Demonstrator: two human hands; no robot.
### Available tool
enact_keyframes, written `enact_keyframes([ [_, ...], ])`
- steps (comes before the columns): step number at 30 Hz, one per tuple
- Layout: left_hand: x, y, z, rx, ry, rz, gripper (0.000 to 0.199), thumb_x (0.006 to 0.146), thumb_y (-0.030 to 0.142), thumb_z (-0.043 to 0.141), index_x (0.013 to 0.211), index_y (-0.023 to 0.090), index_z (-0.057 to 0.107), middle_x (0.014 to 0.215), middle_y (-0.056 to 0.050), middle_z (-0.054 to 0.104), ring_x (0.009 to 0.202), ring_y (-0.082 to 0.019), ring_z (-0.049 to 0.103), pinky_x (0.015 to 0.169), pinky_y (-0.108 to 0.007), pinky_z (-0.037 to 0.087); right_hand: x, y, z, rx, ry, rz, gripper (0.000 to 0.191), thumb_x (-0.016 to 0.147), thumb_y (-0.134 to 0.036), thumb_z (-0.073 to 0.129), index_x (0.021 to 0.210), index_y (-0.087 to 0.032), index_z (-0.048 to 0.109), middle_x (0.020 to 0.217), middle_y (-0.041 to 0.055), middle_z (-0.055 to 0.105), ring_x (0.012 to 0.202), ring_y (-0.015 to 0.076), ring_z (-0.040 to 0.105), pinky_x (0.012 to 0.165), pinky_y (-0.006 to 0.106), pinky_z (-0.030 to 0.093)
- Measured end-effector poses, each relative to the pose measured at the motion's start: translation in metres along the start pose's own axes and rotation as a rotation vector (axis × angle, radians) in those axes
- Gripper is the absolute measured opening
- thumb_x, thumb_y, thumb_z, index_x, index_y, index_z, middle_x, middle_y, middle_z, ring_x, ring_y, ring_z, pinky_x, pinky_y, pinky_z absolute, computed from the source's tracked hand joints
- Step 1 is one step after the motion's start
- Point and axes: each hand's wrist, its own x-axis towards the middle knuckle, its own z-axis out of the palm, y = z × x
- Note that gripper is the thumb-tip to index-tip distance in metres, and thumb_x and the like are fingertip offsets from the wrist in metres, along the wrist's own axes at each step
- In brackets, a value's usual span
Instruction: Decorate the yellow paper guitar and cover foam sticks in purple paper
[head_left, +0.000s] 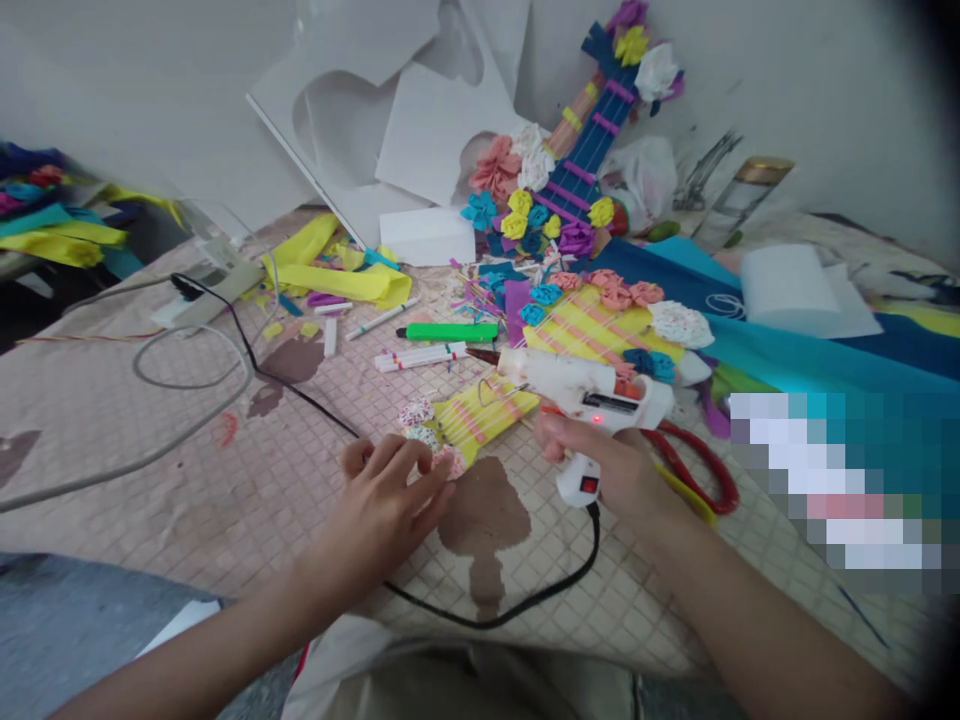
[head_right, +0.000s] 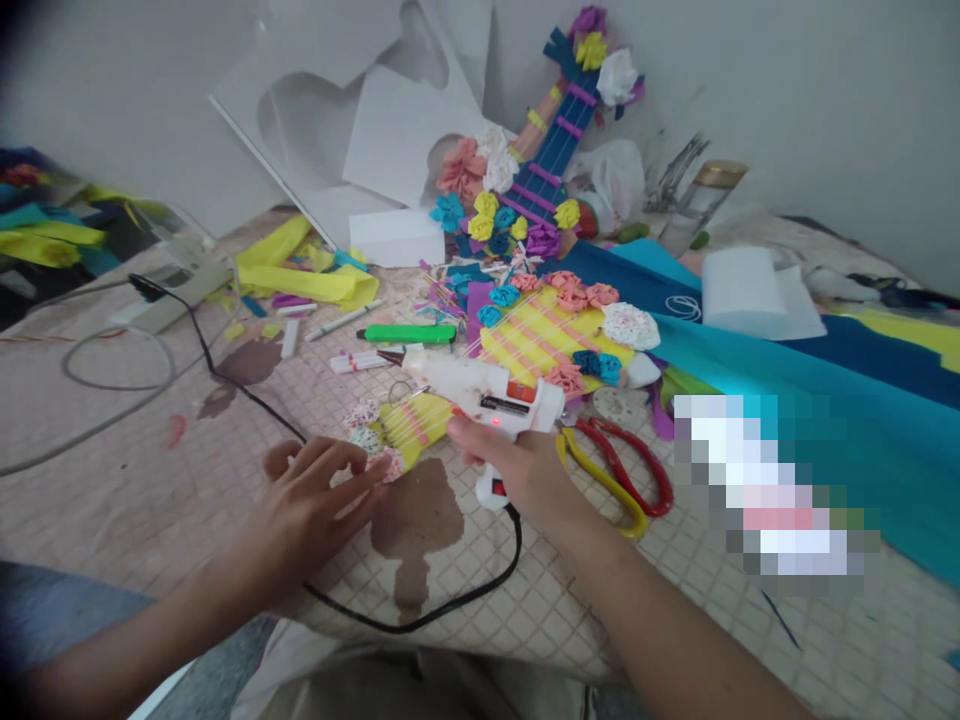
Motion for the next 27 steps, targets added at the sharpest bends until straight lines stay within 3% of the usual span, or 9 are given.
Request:
enact_keyframes([
  [7,-0.003,-0.002,-0.006,-0.061,0.154,0.023,0.023,0.082,0.016,0.057,0.105,0.022,0.058,0.081,-0.002,0.057,0.075,-0.015,0.050,0.069,-0.033,0.032,0.000,0.001,0.000,-0.013,0.020,0.025,0.035,0.067,-0.047,0.063,0.046,-0.020,0.052,0.049,0.0002,0.051,0.053,0.0147,0.048,0.050,0.029,0.036],
  [13,-0.005,-0.002,-0.002,-0.075,0.051,0.017,0.019,0.083,0.017,0.055,0.101,0.023,0.059,0.082,-0.002,0.058,0.077,-0.016,0.050,0.068,-0.035,0.031,-0.001,0.000,0.001,0.016,0.018,0.037,0.034,0.067,-0.044,0.063,0.047,-0.020,0.053,0.049,-0.0002,0.049,0.051,0.0141,0.046,0.049,0.029,0.034],
  [18,-0.005,-0.002,0.003,-0.113,0.044,0.007,0.017,0.083,0.017,0.054,0.098,0.022,0.060,0.080,-0.002,0.058,0.076,-0.017,0.049,0.068,-0.035,0.030,0.001,-0.001,0.001,0.042,-0.032,-0.005,0.033,0.069,-0.042,0.062,0.046,-0.020,0.051,0.048,-0.0013,0.048,0.049,0.0127,0.044,0.048,0.028,0.034],
  [25,0.005,-0.003,-0.006,-0.217,-0.030,-0.058,0.013,0.083,0.021,0.054,0.089,0.026,0.065,0.082,-0.002,0.058,0.083,-0.019,0.049,0.073,-0.037,0.032,0.001,0.005,-0.002,0.019,0.009,0.052,0.034,0.068,-0.046,0.063,0.048,-0.019,0.056,0.050,-0.0001,0.052,0.050,0.0137,0.047,0.050,0.029,0.035],
  [27,0.007,-0.004,-0.008,-0.280,0.013,-0.074,0.013,0.082,0.020,0.056,0.088,0.025,0.066,0.081,-0.002,0.057,0.080,-0.017,0.049,0.072,-0.036,0.033,0.002,0.006,-0.002,0.019,-0.007,0.041,0.033,0.068,-0.045,0.062,0.049,-0.018,0.059,0.050,0.0003,0.052,0.051,0.0139,0.047,0.051,0.029,0.036],
])
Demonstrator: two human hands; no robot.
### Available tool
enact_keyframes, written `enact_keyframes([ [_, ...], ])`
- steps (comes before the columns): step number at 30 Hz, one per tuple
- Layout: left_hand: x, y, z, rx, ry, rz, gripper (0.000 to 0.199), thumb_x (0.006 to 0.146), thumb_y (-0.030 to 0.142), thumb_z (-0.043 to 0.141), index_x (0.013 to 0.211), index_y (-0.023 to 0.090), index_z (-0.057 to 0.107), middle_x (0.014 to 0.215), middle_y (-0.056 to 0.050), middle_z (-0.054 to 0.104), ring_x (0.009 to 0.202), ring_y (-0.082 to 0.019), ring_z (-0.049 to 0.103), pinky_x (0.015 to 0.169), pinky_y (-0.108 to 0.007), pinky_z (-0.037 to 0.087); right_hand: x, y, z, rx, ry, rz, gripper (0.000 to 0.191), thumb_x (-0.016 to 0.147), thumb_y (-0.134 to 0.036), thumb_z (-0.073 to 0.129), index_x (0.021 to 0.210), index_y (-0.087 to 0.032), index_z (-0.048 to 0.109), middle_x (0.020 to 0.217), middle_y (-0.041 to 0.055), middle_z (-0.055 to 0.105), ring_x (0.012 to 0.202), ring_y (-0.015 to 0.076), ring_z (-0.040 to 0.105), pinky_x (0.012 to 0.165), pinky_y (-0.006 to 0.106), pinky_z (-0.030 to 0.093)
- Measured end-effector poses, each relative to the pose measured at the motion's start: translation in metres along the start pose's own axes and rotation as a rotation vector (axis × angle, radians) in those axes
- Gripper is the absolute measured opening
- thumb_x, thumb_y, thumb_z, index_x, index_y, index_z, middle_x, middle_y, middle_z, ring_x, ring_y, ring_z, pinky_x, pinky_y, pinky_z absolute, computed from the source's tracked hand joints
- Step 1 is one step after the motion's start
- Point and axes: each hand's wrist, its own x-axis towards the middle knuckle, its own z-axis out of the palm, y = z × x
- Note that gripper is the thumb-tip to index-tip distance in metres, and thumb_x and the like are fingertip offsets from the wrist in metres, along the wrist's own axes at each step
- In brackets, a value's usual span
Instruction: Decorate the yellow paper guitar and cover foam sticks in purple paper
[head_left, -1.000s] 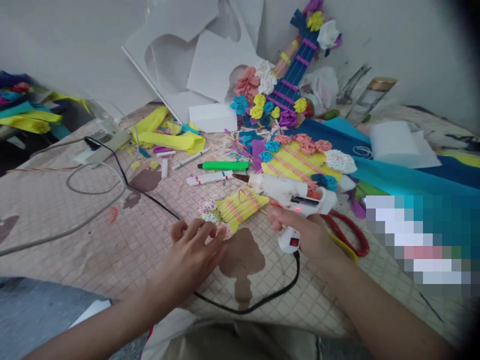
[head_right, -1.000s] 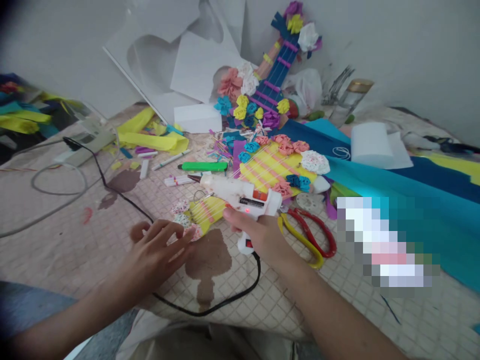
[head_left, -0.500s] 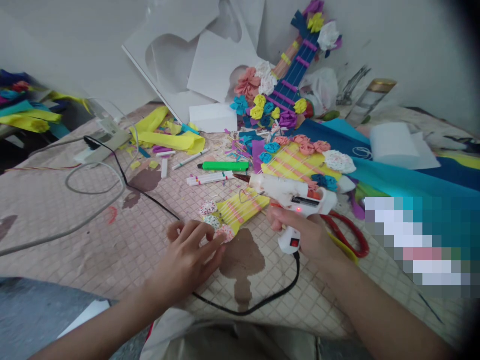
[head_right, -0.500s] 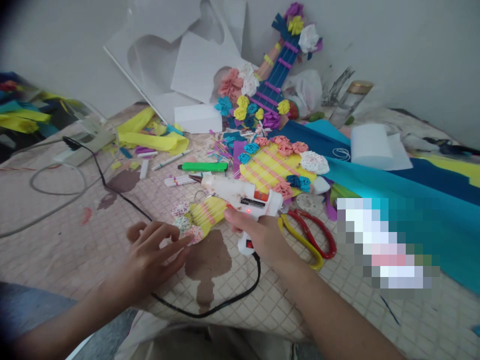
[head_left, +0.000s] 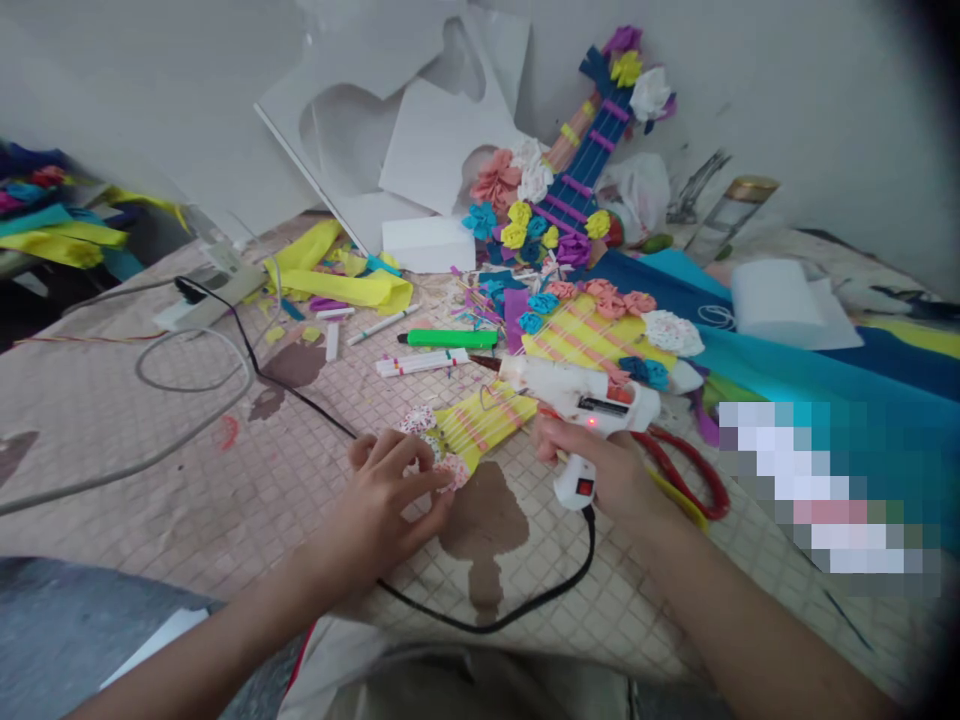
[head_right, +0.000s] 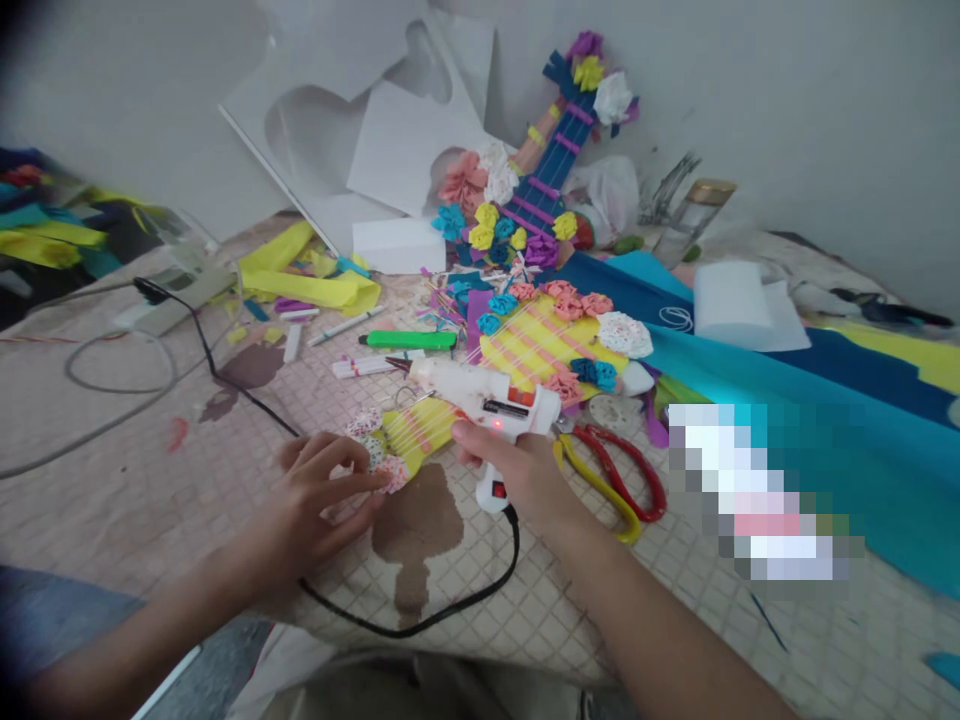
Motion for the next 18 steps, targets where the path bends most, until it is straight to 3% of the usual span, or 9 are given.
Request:
enact_keyframes([
  [4,0.003,0.000,-0.006,-0.151,0.208,0.048,0.012,0.079,0.013,0.060,0.087,0.021,0.064,0.076,-0.001,0.056,0.072,-0.013,0.050,0.068,-0.032,0.036,0.004,-0.003,0.004,0.138,-0.082,-0.048,0.024,0.069,-0.039,0.061,0.058,-0.018,0.064,0.054,0.0006,0.056,0.055,0.0147,0.050,0.057,0.029,0.038],
  [6,0.003,0.003,-0.009,-0.261,0.234,0.100,0.008,0.079,0.012,0.060,0.082,0.019,0.063,0.074,-0.001,0.055,0.071,-0.013,0.050,0.065,-0.029,0.038,0.005,-0.006,0.007,0.248,-0.130,-0.061,0.023,0.071,-0.038,0.059,0.060,-0.018,0.064,0.057,0.0012,0.058,0.058,0.0152,0.052,0.060,0.029,0.039],
  [9,0.004,0.013,-0.011,-0.396,0.201,0.111,0.017,0.085,0.013,0.050,0.070,0.017,0.056,0.066,-0.001,0.053,0.066,-0.012,0.049,0.060,-0.026,0.039,0.005,-0.007,0.011,0.366,-0.165,-0.069,0.024,0.072,-0.038,0.055,0.062,-0.018,0.063,0.063,0.0027,0.060,0.063,0.0170,0.055,0.063,0.030,0.041],
  [12,0.008,0.028,-0.010,-0.513,0.161,-0.002,0.026,0.091,0.016,0.037,0.068,0.018,0.049,0.061,0.000,0.051,0.059,-0.011,0.048,0.055,-0.024,0.038,0.003,-0.005,0.015,0.405,-0.187,-0.062,0.026,0.074,-0.039,0.049,0.065,-0.019,0.062,0.067,0.0045,0.061,0.068,0.0195,0.057,0.065,0.032,0.043],
  [15,0.016,0.045,-0.005,-0.581,0.062,-0.112,0.018,0.091,0.019,0.037,0.083,0.019,0.053,0.073,-0.001,0.057,0.066,-0.011,0.053,0.061,-0.024,0.043,0.001,-0.001,0.017,0.401,-0.177,-0.074,0.027,0.074,-0.042,0.047,0.067,-0.019,0.059,0.073,0.0057,0.063,0.075,0.0215,0.058,0.068,0.033,0.044],
  [17,0.022,0.054,-0.003,-0.567,0.005,-0.140,0.012,0.088,0.023,0.046,0.097,0.020,0.053,0.086,-0.003,0.061,0.074,-0.013,0.056,0.068,-0.027,0.046,-0.002,0.002,0.019,0.386,-0.137,-0.113,0.025,0.074,-0.042,0.049,0.072,-0.019,0.059,0.081,0.0056,0.063,0.083,0.0219,0.058,0.073,0.034,0.045],
  [18,0.025,0.058,-0.001,-0.551,-0.012,-0.150,0.018,0.085,0.024,0.052,0.102,0.020,0.052,0.092,-0.003,0.062,0.077,-0.014,0.057,0.071,-0.028,0.047,-0.004,0.003,0.020,0.372,-0.115,-0.134,0.024,0.075,-0.042,0.051,0.075,-0.020,0.059,0.086,0.0054,0.063,0.087,0.0220,0.057,0.077,0.034,0.044],
])
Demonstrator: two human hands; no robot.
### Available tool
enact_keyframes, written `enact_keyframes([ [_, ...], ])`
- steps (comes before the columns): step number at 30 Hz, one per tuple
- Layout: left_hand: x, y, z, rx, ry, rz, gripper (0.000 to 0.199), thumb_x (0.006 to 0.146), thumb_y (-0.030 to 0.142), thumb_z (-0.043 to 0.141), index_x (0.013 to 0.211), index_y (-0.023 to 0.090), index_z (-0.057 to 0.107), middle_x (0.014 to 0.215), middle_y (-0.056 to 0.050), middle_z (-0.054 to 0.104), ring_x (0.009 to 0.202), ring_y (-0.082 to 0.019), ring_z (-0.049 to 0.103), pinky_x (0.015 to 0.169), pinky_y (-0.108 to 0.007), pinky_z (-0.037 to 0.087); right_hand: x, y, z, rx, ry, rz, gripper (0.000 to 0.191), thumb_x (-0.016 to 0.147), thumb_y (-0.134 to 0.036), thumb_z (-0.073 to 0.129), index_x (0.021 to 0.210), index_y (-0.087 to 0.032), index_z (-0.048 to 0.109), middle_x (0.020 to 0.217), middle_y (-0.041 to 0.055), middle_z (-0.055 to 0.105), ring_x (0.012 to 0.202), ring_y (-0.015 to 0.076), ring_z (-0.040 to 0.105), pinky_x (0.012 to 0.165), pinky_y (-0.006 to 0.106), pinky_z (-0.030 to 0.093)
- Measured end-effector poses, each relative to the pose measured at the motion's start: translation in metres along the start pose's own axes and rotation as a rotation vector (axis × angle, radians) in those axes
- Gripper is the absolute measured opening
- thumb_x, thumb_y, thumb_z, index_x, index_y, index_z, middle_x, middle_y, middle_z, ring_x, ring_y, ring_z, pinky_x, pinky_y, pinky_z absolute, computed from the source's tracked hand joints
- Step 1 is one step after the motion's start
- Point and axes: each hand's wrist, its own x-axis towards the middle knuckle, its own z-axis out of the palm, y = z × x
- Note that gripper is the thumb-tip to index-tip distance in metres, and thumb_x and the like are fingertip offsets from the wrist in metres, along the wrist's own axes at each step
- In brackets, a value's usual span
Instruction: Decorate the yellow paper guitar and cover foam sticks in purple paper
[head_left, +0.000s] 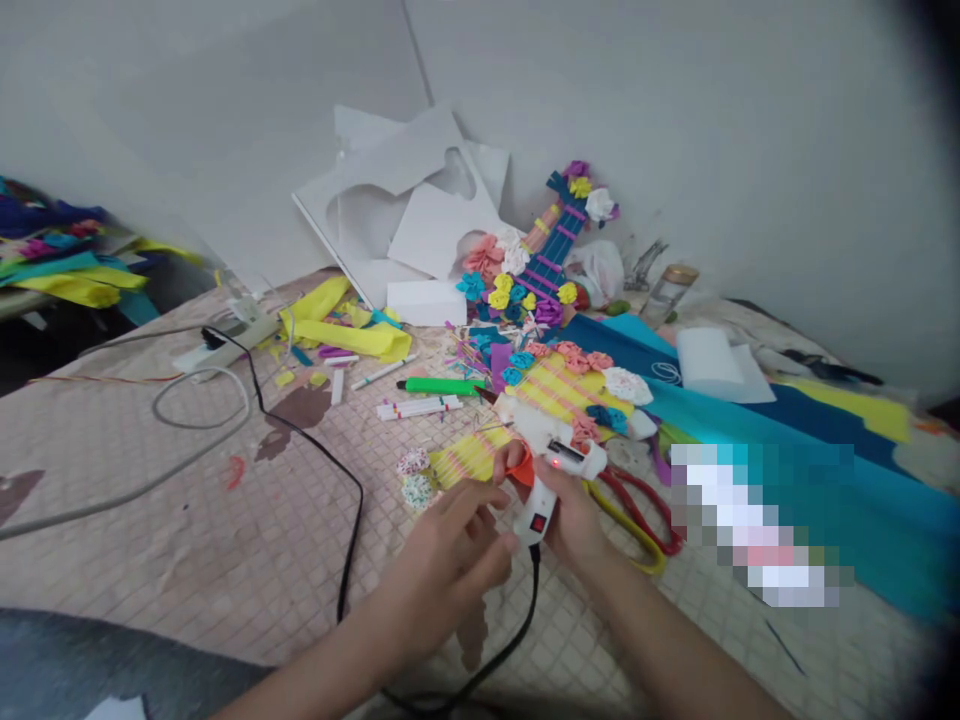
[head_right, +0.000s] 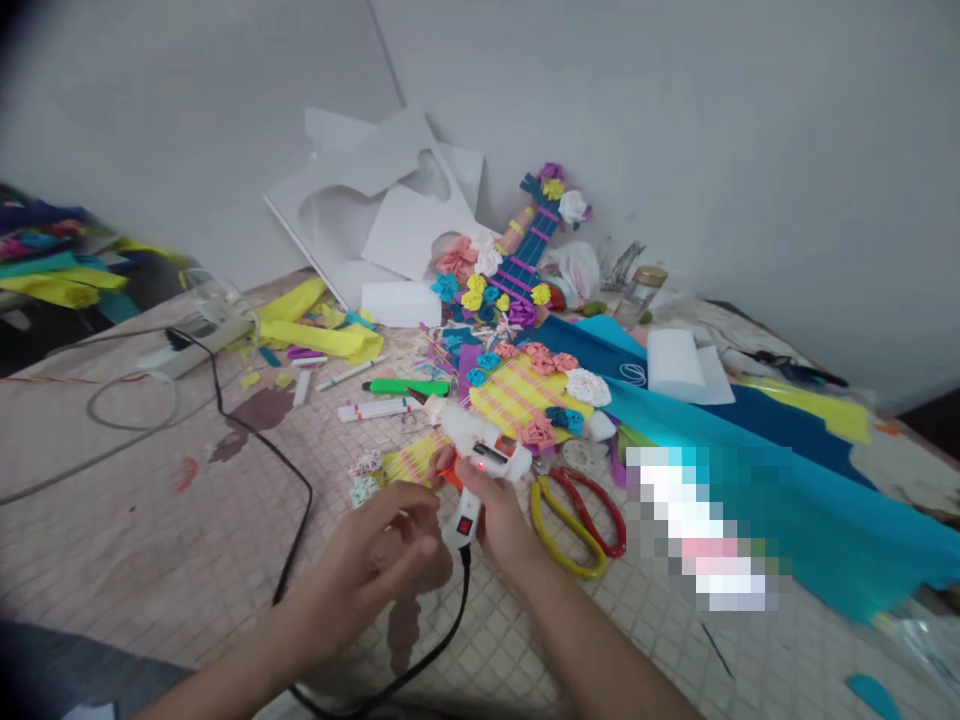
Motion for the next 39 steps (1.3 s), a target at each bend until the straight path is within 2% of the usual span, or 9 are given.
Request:
enact_keyframes([
  [3,0.005,0.004,0.005,0.058,0.024,-0.020,0.032,0.075,0.024,0.064,0.105,0.020,0.052,0.095,-0.005,0.063,0.079,-0.016,0.058,0.070,-0.030,0.048,-0.007,0.005,0.006,-0.062,0.048,0.000,0.024,0.076,-0.043,0.055,0.086,-0.021,0.059,0.095,0.0045,0.062,0.095,0.0215,0.055,0.084,0.034,0.043],
  [8,0.002,0.000,-0.007,0.214,0.183,0.023,0.013,0.070,0.016,0.063,0.081,0.018,0.055,0.080,-0.005,0.061,0.076,-0.019,0.055,0.065,-0.031,0.047,-0.016,0.006,0.035,-0.155,0.020,0.139,0.029,0.078,-0.045,0.056,0.099,-0.025,0.056,0.099,0.0028,0.061,0.096,0.0213,0.056,0.084,0.034,0.046],
  [13,-0.007,-0.012,-0.043,0.168,0.186,-0.035,0.009,0.082,0.026,0.053,0.077,0.018,0.054,0.067,0.001,0.056,0.059,-0.012,0.048,0.054,-0.023,0.040,-0.017,-0.001,0.053,-0.405,-0.148,-0.054,0.043,0.084,-0.039,0.052,0.124,-0.028,0.039,0.119,0.0053,0.048,0.110,0.0210,0.046,0.096,0.036,0.037],
  [18,-0.003,-0.060,-0.097,0.316,0.365,-0.222,0.026,0.080,0.040,0.053,0.066,0.018,0.048,0.062,0.002,0.051,0.057,-0.013,0.047,0.054,-0.024,0.036,-0.017,0.005,0.039,-0.462,0.045,-0.119,0.042,0.085,-0.039,0.051,0.123,-0.032,0.037,0.122,0.0046,0.043,0.111,0.0203,0.043,0.094,0.036,0.037],
  [21,0.003,-0.097,-0.125,0.292,0.370,-0.285,0.026,0.080,0.042,0.050,0.072,0.018,0.052,0.064,0.001,0.052,0.059,-0.014,0.050,0.056,-0.025,0.038,-0.015,0.006,0.023,-0.449,0.189,-0.139,0.033,0.083,-0.040,0.053,0.113,-0.029,0.045,0.110,0.0039,0.051,0.102,0.0194,0.049,0.089,0.034,0.040],
  [24,0.005,-0.124,-0.140,0.285,0.393,-0.310,0.027,0.079,0.043,0.049,0.073,0.017,0.053,0.061,0.002,0.050,0.057,-0.014,0.048,0.053,-0.024,0.037,-0.005,0.001,0.004,-0.583,0.223,-0.133,0.027,0.083,-0.039,0.053,0.105,-0.024,0.051,0.099,0.0053,0.057,0.094,0.0198,0.055,0.082,0.034,0.044],
  [31,0.002,-0.150,-0.132,0.288,0.470,-0.319,0.027,0.080,0.043,0.047,0.077,0.017,0.053,0.070,-0.001,0.055,0.064,-0.016,0.052,0.059,-0.026,0.040,0.077,-0.010,-0.009,-1.039,-0.033,-0.221,0.017,0.084,-0.029,0.050,0.085,-0.018,0.064,0.086,0.0050,0.067,0.078,0.0174,0.060,0.074,0.033,0.046],
  [34,0.002,-0.156,-0.127,0.303,0.533,-0.325,0.027,0.081,0.042,0.045,0.083,0.017,0.053,0.073,-0.002,0.058,0.067,-0.017,0.054,0.061,-0.027,0.041,0.130,0.004,0.007,-1.171,-0.162,-0.237,0.017,0.085,-0.024,0.051,0.087,-0.016,0.065,0.085,0.0045,0.068,0.076,0.0161,0.061,0.073,0.033,0.048],
  [39,0.002,-0.166,-0.124,0.315,0.579,-0.309,0.028,0.080,0.044,0.043,0.079,0.018,0.054,0.071,-0.002,0.059,0.064,-0.018,0.055,0.059,-0.027,0.043,0.205,0.041,0.046,-1.398,-0.387,-0.280,0.025,0.088,-0.030,0.052,0.108,-0.016,0.057,0.112,0.0072,0.058,0.097,0.0192,0.058,0.083,0.041,0.048],
])
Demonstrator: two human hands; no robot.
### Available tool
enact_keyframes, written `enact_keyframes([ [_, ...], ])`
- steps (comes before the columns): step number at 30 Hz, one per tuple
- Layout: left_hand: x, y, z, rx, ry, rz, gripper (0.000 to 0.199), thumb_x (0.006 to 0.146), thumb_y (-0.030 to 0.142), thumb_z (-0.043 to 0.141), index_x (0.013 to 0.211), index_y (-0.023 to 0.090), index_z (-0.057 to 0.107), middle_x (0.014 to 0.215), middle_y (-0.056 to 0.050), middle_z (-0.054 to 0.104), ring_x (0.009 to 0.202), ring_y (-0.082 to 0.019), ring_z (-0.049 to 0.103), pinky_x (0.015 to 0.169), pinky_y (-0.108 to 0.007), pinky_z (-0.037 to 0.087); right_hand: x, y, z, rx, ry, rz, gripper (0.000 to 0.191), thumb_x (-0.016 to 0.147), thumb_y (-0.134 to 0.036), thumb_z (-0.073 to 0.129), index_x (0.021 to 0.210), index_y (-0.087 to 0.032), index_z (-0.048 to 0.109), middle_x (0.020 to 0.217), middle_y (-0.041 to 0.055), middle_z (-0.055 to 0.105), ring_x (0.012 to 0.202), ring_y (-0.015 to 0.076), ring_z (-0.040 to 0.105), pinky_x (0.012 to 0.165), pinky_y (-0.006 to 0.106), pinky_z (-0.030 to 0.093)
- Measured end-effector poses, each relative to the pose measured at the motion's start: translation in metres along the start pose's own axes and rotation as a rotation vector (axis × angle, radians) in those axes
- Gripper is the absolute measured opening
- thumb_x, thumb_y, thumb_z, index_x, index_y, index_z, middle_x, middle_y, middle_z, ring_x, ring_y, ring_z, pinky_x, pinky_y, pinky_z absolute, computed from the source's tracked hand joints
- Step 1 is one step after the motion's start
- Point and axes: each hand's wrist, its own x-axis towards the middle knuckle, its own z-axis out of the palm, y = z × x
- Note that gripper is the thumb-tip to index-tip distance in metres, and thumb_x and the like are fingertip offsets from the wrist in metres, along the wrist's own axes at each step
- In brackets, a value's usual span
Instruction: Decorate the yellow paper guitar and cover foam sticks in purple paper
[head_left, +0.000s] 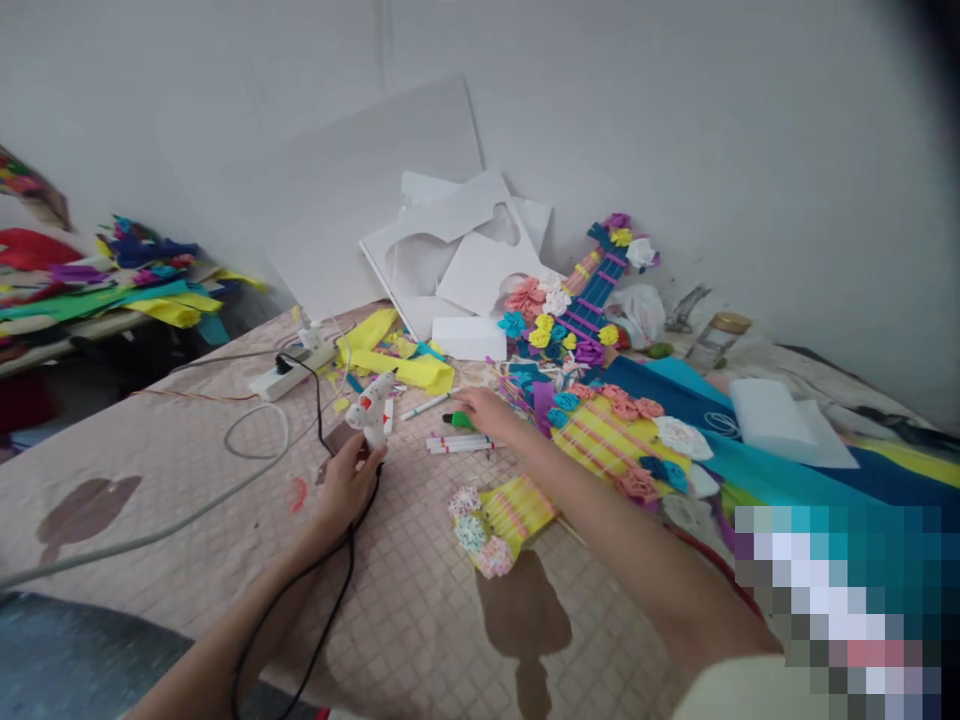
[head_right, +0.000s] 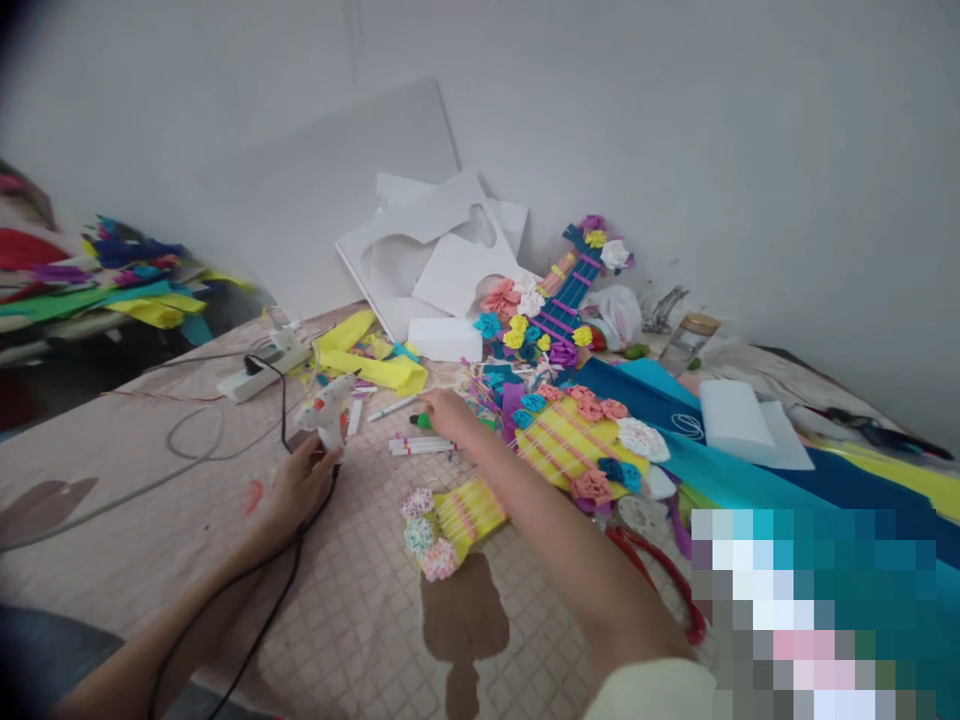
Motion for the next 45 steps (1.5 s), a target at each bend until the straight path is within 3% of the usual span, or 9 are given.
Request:
enact_keyframes([
  [6,0.000,-0.004,0.003,-0.004,0.014,0.016,0.028,0.081,0.043,0.043,0.082,0.017,0.055,0.071,-0.002,0.059,0.065,-0.018,0.056,0.059,-0.028,0.043,0.048,-0.006,0.023,-0.230,-0.078,-0.037,0.029,0.087,-0.031,0.053,0.113,-0.016,0.054,0.115,0.0081,0.056,0.099,0.0206,0.057,0.083,0.042,0.048],
  [11,-0.001,-0.002,0.002,-0.013,0.010,0.013,0.027,0.082,0.042,0.043,0.084,0.017,0.054,0.072,-0.002,0.059,0.065,-0.017,0.056,0.059,-0.027,0.043,0.050,-0.009,0.009,-0.280,-0.044,-0.055,0.028,0.087,-0.031,0.053,0.111,-0.016,0.055,0.114,0.0077,0.057,0.100,0.0210,0.056,0.085,0.044,0.047],
  [16,0.000,-0.001,0.003,-0.016,0.003,0.016,0.025,0.082,0.041,0.043,0.078,0.018,0.052,0.070,-0.002,0.057,0.063,-0.016,0.053,0.058,-0.027,0.042,0.000,-0.011,-0.016,-0.210,-0.031,-0.083,0.019,0.086,-0.029,0.055,0.096,-0.014,0.062,0.098,0.0043,0.064,0.092,0.0182,0.059,0.084,0.041,0.046],
  [20,0.001,-0.002,0.005,-0.024,-0.019,0.042,0.025,0.080,0.042,0.044,0.074,0.018,0.050,0.070,-0.001,0.055,0.063,-0.016,0.050,0.059,-0.026,0.041,-0.050,-0.013,-0.014,-0.141,0.005,-0.064,0.010,0.072,-0.020,0.069,0.081,-0.019,0.069,0.080,0.0025,0.069,0.082,0.0196,0.062,0.082,0.038,0.043],
  [23,-0.001,-0.003,0.005,-0.012,-0.037,0.060,0.024,0.080,0.042,0.045,0.072,0.019,0.048,0.068,0.000,0.053,0.061,-0.015,0.048,0.057,-0.026,0.040,-0.072,-0.012,-0.018,-0.074,0.123,-0.020,0.007,0.073,-0.019,0.067,0.079,-0.020,0.070,0.082,0.0048,0.070,0.083,0.0211,0.062,0.081,0.036,0.042],
  [28,0.000,-0.003,0.003,0.030,-0.070,0.096,0.024,0.081,0.040,0.044,0.070,0.019,0.046,0.066,0.001,0.052,0.059,-0.014,0.047,0.055,-0.025,0.038,-0.106,-0.001,-0.052,0.088,0.408,0.121,0.020,0.084,-0.028,0.050,0.078,-0.017,0.067,0.079,0.0048,0.069,0.076,0.0177,0.062,0.071,0.029,0.046],
  [32,0.015,-0.007,0.002,0.070,-0.096,0.143,0.025,0.080,0.040,0.045,0.067,0.019,0.045,0.065,0.001,0.050,0.060,-0.014,0.046,0.057,-0.026,0.036,-0.148,0.007,-0.070,0.183,0.523,0.228,0.021,0.082,-0.033,0.052,0.077,-0.018,0.066,0.077,0.0038,0.068,0.073,0.0180,0.062,0.067,0.029,0.048],
  [38,0.047,-0.011,0.000,0.133,-0.207,0.201,0.027,0.077,0.040,0.047,0.060,0.019,0.044,0.058,0.003,0.044,0.056,-0.013,0.042,0.055,-0.026,0.031,-0.192,0.004,-0.070,0.281,0.644,0.295,0.019,0.081,-0.035,0.055,0.076,-0.018,0.063,0.079,0.0033,0.065,0.075,0.0168,0.060,0.069,0.028,0.048],
  [45,0.051,-0.019,0.005,0.229,-0.282,0.194,0.032,0.077,0.044,0.047,0.057,0.019,0.046,0.053,0.003,0.045,0.052,-0.013,0.041,0.053,-0.025,0.028,-0.212,0.012,-0.064,0.453,0.728,0.428,0.015,0.075,-0.037,0.062,0.076,-0.022,0.065,0.081,0.0033,0.065,0.078,0.0189,0.061,0.072,0.032,0.050],
])
